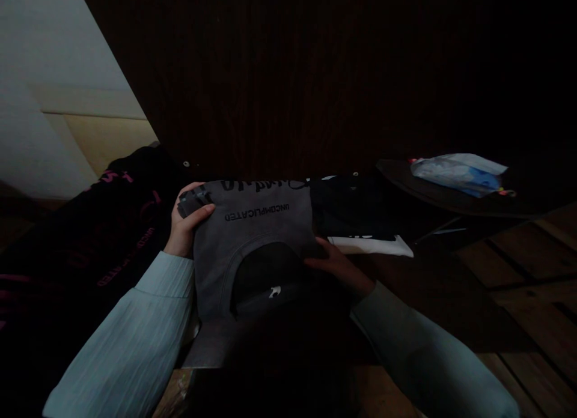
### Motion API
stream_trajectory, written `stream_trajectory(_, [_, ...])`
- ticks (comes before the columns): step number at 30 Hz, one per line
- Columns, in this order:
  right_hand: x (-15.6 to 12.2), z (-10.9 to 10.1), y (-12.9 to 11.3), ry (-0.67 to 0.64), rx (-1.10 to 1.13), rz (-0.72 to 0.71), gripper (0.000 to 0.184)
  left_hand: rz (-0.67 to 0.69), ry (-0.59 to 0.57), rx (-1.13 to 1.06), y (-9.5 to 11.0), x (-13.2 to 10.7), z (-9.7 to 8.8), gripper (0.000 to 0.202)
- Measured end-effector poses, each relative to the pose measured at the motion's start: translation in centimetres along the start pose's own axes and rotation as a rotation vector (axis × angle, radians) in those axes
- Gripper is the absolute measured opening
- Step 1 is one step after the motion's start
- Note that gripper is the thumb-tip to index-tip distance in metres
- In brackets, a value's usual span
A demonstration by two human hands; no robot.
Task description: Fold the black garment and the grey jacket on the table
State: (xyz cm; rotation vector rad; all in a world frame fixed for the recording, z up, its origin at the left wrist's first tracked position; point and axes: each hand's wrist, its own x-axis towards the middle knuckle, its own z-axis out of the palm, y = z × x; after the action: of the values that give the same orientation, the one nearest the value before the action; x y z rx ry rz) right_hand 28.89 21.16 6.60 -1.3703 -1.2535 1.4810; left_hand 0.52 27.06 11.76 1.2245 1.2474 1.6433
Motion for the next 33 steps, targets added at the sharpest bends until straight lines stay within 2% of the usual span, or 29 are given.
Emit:
stream_trajectory(3, [-0.6,-0.3,-0.6,-0.131,-0.002,0.07,0.058,-0.035,0.046,0.004,-0.7,0.4,0.1,0.047])
stream_trajectory(5, [-0.8,-0.5,-0.7,-0.152,-0.027,0.092,0.059,-0.078,0.085,0.014,-1.5,0.7,0.2,0.047])
stream_trajectory(9, [-0.7,-0.6,-0.6,-0.017,-0.113,0.025,0.053,-0.208,0.087,-0.049,-2.8,0.9,0.6,0.047])
stream_trajectory(13, [-0.4,-1.1,-1.9,0.17,-0.091,-0.115,0.048,-0.307,-0.066,-0.147,-2.7,0.9,0.6,0.051])
stream_trajectory(17, [1.0,-2.8,-5.4,0.384,-0.105,-0.302,0.045,-0.429,-0.202,-0.22,-1.8,1.0,0.0,0.051])
stream_trajectory(19, [2.5,-3.8,-7.3,0.447,-0.124,-0.366,0.04,-0.529,-0.295,-0.254,-1.7,1.0,-0.2,0.058])
stream_trajectory(21, [4.3,-4.7,-8.5,0.483,-0.123,-0.342,0.037,-0.65,-0.432,-0.215,-2.1,0.6,0.0,0.07])
stream_trajectory(23, [5.8,-5.1,-8.8,0.513,-0.125,-0.235,0.035,-0.741,-0.573,-0.074,-2.9,0.0,0.5,0.078])
stream_trajectory(25, [6.7,-5.0,-8.2,0.503,-0.147,-0.108,0.036,-0.751,-0.659,0.091,-3.6,-0.8,1.2,0.087])
stream_trajectory(28, [6.6,-4.6,-6.8,0.446,-0.204,-0.057,0.038,-0.67,-0.682,0.172,-4.1,-1.5,1.9,0.098])
stream_trajectory(33, [4.2,-4.7,-5.8,0.431,-0.259,-0.059,0.036,-0.632,-0.698,0.176,-3.9,-1.6,2.0,0.09])
